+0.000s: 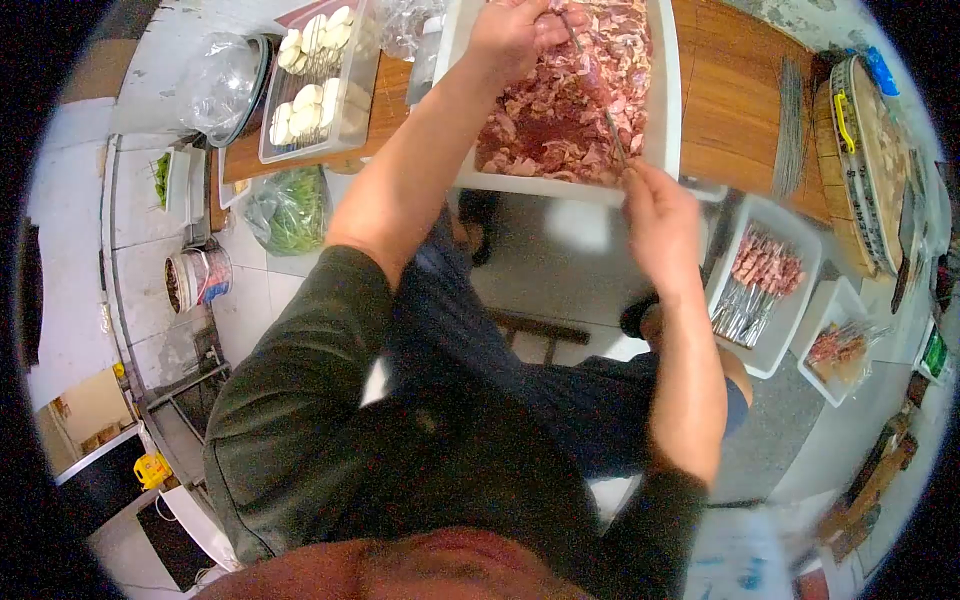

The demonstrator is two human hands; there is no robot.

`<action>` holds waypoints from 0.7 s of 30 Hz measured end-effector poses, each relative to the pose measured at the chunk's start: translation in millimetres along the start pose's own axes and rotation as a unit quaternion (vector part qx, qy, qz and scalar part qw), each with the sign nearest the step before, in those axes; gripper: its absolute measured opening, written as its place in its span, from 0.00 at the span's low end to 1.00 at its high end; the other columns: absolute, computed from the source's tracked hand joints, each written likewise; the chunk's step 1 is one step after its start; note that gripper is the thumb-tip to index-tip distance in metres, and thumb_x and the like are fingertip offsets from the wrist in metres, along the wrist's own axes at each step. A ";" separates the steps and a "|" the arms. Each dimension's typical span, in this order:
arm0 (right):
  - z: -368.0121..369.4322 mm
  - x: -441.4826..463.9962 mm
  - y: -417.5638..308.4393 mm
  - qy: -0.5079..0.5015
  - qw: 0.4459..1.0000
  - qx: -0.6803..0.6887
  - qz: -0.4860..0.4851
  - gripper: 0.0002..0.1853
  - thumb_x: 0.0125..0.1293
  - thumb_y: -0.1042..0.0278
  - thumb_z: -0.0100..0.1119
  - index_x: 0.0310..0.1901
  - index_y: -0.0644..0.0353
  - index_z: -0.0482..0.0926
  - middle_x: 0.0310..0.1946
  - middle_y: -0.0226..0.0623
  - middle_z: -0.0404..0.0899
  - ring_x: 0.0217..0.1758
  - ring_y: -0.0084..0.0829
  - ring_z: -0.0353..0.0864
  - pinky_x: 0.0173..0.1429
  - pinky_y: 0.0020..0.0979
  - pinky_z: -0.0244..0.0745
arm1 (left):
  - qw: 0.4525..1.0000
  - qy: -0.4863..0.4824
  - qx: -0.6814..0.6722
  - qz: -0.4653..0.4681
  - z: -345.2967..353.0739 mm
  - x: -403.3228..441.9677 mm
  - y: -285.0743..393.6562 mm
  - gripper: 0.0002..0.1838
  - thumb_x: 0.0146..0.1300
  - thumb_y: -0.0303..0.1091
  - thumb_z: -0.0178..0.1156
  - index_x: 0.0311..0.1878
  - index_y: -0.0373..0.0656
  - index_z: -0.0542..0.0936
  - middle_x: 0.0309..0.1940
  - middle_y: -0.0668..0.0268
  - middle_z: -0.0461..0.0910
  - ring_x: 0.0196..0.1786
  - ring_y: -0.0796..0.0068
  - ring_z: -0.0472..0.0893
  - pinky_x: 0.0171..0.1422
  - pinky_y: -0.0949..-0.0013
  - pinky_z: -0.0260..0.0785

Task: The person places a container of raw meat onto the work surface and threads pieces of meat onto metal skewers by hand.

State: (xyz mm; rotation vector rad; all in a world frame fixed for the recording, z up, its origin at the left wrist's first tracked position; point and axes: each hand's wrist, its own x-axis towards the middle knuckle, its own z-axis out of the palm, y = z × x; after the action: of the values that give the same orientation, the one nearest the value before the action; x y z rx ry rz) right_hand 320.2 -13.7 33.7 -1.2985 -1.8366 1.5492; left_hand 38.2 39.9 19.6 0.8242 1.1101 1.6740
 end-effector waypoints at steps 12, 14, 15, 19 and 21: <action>-0.3 5.0 2.1 0.006 1.000 0.009 -0.009 0.15 0.74 0.63 0.56 0.52 0.63 0.83 0.27 0.23 0.78 0.30 0.14 0.70 0.36 0.21 0.67 | 0.670 -0.002 0.514 0.535 -9.6 0.3 6.3 0.12 0.66 0.34 0.62 0.44 0.33 0.80 0.24 0.56 0.80 0.26 0.62 0.80 0.33 0.62 0.72; -3.0 5.5 0.3 -0.001 1.000 0.011 0.016 0.15 0.74 0.62 0.56 0.52 0.63 0.83 0.28 0.24 0.79 0.31 0.14 0.71 0.37 0.21 0.67 | 0.809 0.028 0.515 0.281 -3.5 -6.7 15.8 0.15 0.61 0.33 0.65 0.46 0.32 0.80 0.26 0.51 0.81 0.29 0.54 0.80 0.36 0.56 0.73; -3.0 5.2 1.4 0.004 1.000 0.007 0.010 0.15 0.74 0.62 0.55 0.52 0.63 0.83 0.27 0.24 0.79 0.30 0.14 0.71 0.36 0.21 0.67 | 0.854 0.043 0.498 0.143 -0.7 -11.0 19.8 0.17 0.58 0.32 0.66 0.47 0.31 0.80 0.27 0.49 0.81 0.30 0.50 0.81 0.38 0.54 0.74; -2.7 4.1 0.9 0.003 1.000 -0.001 0.012 0.15 0.73 0.62 0.55 0.51 0.63 0.84 0.25 0.23 0.76 0.28 0.15 0.70 0.34 0.22 0.66 | 0.774 0.003 0.523 0.357 -11.2 -7.4 15.9 0.20 0.58 0.33 0.67 0.50 0.30 0.79 0.31 0.47 0.82 0.33 0.46 0.81 0.40 0.52 0.74; -3.6 2.6 -2.8 -0.003 1.000 0.002 0.021 0.14 0.73 0.63 0.55 0.51 0.63 0.84 0.23 0.22 0.75 0.28 0.15 0.69 0.33 0.23 0.65 | 0.702 0.013 0.524 0.482 -9.8 -4.5 13.7 0.19 0.58 0.34 0.67 0.50 0.31 0.79 0.33 0.46 0.83 0.32 0.47 0.82 0.39 0.53 0.75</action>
State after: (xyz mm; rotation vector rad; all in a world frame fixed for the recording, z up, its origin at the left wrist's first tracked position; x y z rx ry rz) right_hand 320.7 -9.5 36.7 -1.3392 -1.8189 1.5786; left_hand 26.5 30.6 28.6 2.4594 1.8536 1.6828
